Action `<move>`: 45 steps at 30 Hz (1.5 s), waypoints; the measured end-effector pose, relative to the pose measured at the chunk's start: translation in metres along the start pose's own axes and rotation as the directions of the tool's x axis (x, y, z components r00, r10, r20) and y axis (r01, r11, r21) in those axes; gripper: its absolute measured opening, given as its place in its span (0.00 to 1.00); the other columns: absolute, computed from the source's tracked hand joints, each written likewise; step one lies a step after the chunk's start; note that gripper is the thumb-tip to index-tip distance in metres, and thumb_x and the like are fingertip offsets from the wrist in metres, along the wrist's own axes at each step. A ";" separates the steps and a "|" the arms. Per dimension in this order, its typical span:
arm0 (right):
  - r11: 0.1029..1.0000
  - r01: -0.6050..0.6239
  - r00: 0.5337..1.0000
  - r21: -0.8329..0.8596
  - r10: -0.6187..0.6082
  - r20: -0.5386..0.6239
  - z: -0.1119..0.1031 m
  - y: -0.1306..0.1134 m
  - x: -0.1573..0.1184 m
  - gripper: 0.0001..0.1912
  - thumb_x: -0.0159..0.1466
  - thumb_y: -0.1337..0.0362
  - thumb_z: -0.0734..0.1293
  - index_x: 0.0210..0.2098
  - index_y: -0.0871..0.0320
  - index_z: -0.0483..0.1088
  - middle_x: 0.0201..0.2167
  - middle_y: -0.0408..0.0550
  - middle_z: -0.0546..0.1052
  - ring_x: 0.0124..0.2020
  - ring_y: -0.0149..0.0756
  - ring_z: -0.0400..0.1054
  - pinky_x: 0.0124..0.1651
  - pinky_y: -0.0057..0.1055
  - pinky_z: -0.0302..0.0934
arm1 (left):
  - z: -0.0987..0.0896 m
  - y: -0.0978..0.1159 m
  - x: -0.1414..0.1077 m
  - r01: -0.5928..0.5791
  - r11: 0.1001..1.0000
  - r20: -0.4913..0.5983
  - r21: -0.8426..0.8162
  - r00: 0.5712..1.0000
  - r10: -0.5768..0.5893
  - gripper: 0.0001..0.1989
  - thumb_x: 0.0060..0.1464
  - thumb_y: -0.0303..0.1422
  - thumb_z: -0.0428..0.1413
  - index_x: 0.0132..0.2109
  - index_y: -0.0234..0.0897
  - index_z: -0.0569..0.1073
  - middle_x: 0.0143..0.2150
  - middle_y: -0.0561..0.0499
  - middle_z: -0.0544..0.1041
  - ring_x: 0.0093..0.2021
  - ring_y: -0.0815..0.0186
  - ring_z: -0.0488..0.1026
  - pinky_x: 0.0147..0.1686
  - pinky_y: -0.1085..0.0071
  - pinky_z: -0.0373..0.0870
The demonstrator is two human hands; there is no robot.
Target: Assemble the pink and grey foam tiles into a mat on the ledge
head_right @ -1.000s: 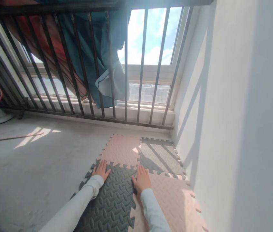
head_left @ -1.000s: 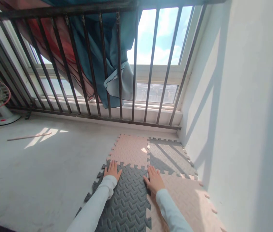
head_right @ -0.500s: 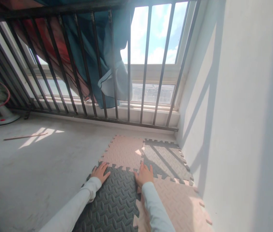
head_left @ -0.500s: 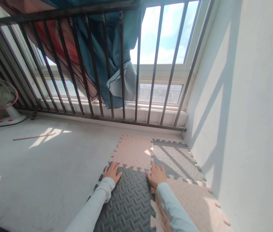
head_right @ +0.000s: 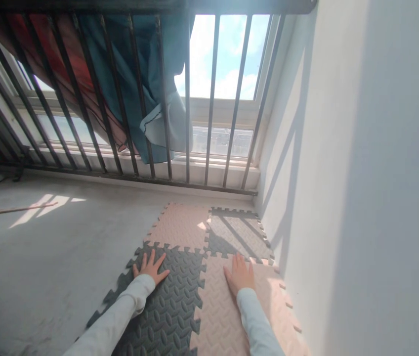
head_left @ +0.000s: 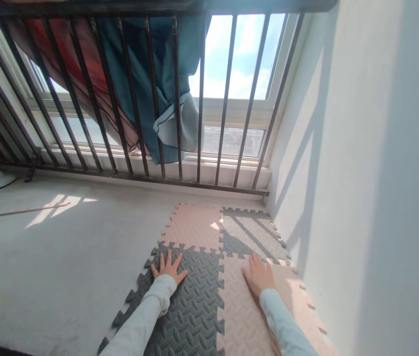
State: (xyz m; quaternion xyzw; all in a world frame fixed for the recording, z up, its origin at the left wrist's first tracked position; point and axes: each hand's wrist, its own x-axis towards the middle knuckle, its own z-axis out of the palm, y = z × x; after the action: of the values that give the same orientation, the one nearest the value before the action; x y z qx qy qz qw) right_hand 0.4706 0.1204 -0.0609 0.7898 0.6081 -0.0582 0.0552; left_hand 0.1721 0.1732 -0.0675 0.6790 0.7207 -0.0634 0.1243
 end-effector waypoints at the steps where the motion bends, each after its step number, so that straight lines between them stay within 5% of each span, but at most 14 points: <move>1: 1.000 0.004 1.000 0.003 -0.004 0.022 0.000 0.001 0.001 0.31 0.60 0.52 0.46 0.58 0.62 0.47 0.60 0.49 0.46 0.60 0.39 0.39 0.58 0.46 0.32 | 0.001 0.002 -0.002 -0.004 1.000 0.002 -0.001 1.000 0.004 0.31 0.45 0.50 0.43 0.58 0.55 0.48 0.64 0.52 0.39 0.61 0.50 0.34 0.51 0.42 0.38; 12: 0.991 0.131 0.990 -0.017 -0.130 0.055 -0.024 0.024 0.000 0.28 0.58 0.59 0.53 0.55 0.65 0.53 0.57 0.57 0.55 0.58 0.41 0.48 0.57 0.41 0.39 | -0.021 -0.005 0.000 -0.068 0.997 0.137 0.047 0.989 0.061 0.33 0.42 0.50 0.47 0.58 0.54 0.50 0.64 0.48 0.41 0.61 0.47 0.38 0.49 0.41 0.44; 16: 0.999 0.013 0.999 -0.039 -0.011 0.045 -0.020 0.045 -0.021 0.30 0.57 0.58 0.54 0.55 0.70 0.52 0.57 0.61 0.53 0.57 0.44 0.47 0.55 0.42 0.45 | -0.019 -0.003 -0.033 -0.099 0.993 0.119 0.059 0.989 0.092 0.39 0.40 0.46 0.52 0.59 0.55 0.45 0.64 0.46 0.38 0.61 0.47 0.35 0.49 0.41 0.43; 21: 0.999 0.032 0.995 -0.039 -0.028 0.091 -0.015 0.051 -0.033 0.31 0.58 0.51 0.52 0.55 0.65 0.54 0.58 0.58 0.52 0.58 0.44 0.46 0.56 0.48 0.41 | 0.001 0.017 -0.084 -0.220 0.975 0.183 0.039 0.960 0.210 0.38 0.37 0.48 0.52 0.57 0.59 0.47 0.64 0.48 0.36 0.61 0.46 0.31 0.48 0.38 0.36; 26: 0.999 0.036 0.984 -0.011 -0.033 0.177 -0.026 0.054 -0.028 0.28 0.59 0.52 0.50 0.55 0.60 0.54 0.58 0.55 0.53 0.58 0.42 0.47 0.55 0.50 0.41 | 0.000 0.025 -0.091 -0.236 0.972 0.189 0.014 0.955 0.229 0.38 0.36 0.51 0.51 0.57 0.58 0.50 0.64 0.47 0.39 0.60 0.43 0.33 0.47 0.35 0.36; 31: 0.996 0.053 0.996 -0.065 -0.049 0.075 -0.033 0.025 -0.062 0.28 0.59 0.56 0.51 0.56 0.61 0.52 0.59 0.54 0.50 0.59 0.40 0.43 0.57 0.44 0.40 | -0.004 0.024 -0.097 -0.265 0.964 0.210 0.002 0.943 0.259 0.38 0.37 0.50 0.51 0.58 0.55 0.50 0.64 0.45 0.40 0.60 0.42 0.35 0.47 0.35 0.36; 38: 0.940 0.289 0.947 0.181 -0.308 0.091 -0.016 -0.038 -0.156 0.29 0.59 0.53 0.51 0.57 0.59 0.51 0.59 0.51 0.50 0.59 0.38 0.43 0.59 0.40 0.37 | 0.030 0.032 -0.151 -0.485 0.871 0.157 -0.083 0.856 0.492 0.34 0.41 0.49 0.48 0.57 0.55 0.52 0.64 0.53 0.39 0.61 0.49 0.35 0.51 0.39 0.34; 45: 0.935 0.263 0.933 0.237 -0.309 0.184 0.002 -0.048 -0.187 0.25 0.60 0.54 0.49 0.55 0.51 0.53 0.60 0.44 0.49 0.60 0.35 0.41 0.58 0.48 0.34 | 0.040 0.037 -0.173 -0.490 0.864 0.074 -0.116 0.863 0.499 0.23 0.47 0.45 0.45 0.53 0.59 0.59 0.62 0.57 0.49 0.61 0.54 0.41 0.53 0.42 0.37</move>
State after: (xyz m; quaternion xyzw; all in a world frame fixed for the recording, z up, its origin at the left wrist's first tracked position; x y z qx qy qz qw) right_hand 0.3765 -0.0459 -0.0341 0.6827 0.6976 -0.2154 0.0293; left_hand 0.2211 -0.0013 -0.0570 0.8305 0.5173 -0.0300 0.2045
